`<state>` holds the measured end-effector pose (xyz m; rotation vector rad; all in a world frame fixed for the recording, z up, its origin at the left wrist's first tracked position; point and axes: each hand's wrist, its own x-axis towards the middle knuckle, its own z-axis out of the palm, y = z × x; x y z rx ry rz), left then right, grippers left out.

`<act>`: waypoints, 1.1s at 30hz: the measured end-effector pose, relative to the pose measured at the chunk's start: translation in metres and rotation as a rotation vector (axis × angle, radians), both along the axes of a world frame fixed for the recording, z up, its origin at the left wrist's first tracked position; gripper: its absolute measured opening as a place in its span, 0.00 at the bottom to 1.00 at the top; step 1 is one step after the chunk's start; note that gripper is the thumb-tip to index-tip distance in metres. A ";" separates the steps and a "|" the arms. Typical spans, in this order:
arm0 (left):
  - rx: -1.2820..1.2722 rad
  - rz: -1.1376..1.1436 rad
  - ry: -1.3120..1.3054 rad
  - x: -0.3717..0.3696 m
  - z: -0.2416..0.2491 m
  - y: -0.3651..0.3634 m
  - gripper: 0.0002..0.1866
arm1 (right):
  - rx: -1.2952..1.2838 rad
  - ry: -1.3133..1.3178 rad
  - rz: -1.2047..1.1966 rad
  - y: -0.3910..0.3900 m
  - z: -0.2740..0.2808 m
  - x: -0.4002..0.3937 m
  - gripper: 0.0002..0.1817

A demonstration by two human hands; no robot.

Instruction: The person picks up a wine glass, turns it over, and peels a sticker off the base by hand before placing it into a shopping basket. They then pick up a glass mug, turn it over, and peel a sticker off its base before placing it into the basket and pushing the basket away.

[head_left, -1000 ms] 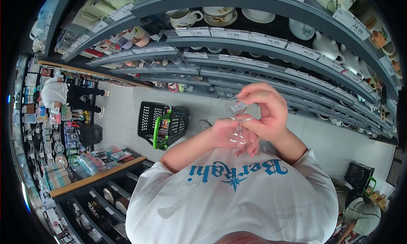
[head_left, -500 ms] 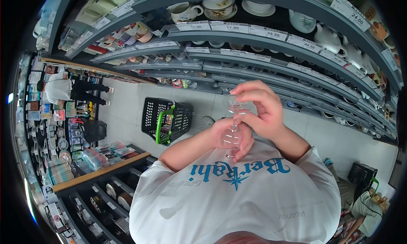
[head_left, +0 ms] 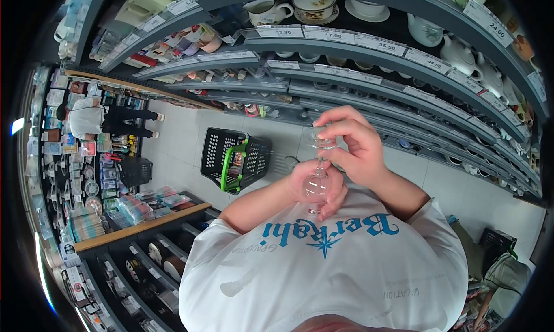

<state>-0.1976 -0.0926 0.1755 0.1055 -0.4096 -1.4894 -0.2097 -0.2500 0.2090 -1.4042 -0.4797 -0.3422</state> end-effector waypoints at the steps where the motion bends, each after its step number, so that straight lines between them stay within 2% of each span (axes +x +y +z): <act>1: 0.001 0.001 -0.002 0.001 0.000 0.002 0.34 | 0.029 -0.003 -0.037 0.004 -0.001 0.002 0.15; 3: 0.013 0.013 0.014 0.002 0.001 0.005 0.34 | 0.060 -0.008 -0.068 0.010 0.002 0.004 0.15; 5: 0.010 0.010 0.032 0.004 0.004 0.006 0.34 | 0.199 0.108 0.023 0.016 0.006 0.002 0.15; 9: -0.040 0.012 0.064 0.004 0.003 0.006 0.34 | 0.149 0.024 0.020 0.018 0.004 0.010 0.15; 14: -0.006 0.040 0.126 0.004 0.004 0.007 0.33 | 0.302 0.210 0.155 0.014 0.002 0.009 0.16; 21: 0.026 0.021 0.111 0.002 0.000 0.005 0.34 | 0.240 0.144 0.096 0.013 -0.007 0.011 0.14; 23: 0.028 0.019 0.136 0.001 0.001 0.004 0.33 | 0.260 0.110 0.009 0.016 -0.008 0.009 0.11; 33: 0.065 -0.012 0.138 -0.001 0.001 -0.001 0.31 | 0.272 0.112 -0.037 0.011 -0.010 0.001 0.10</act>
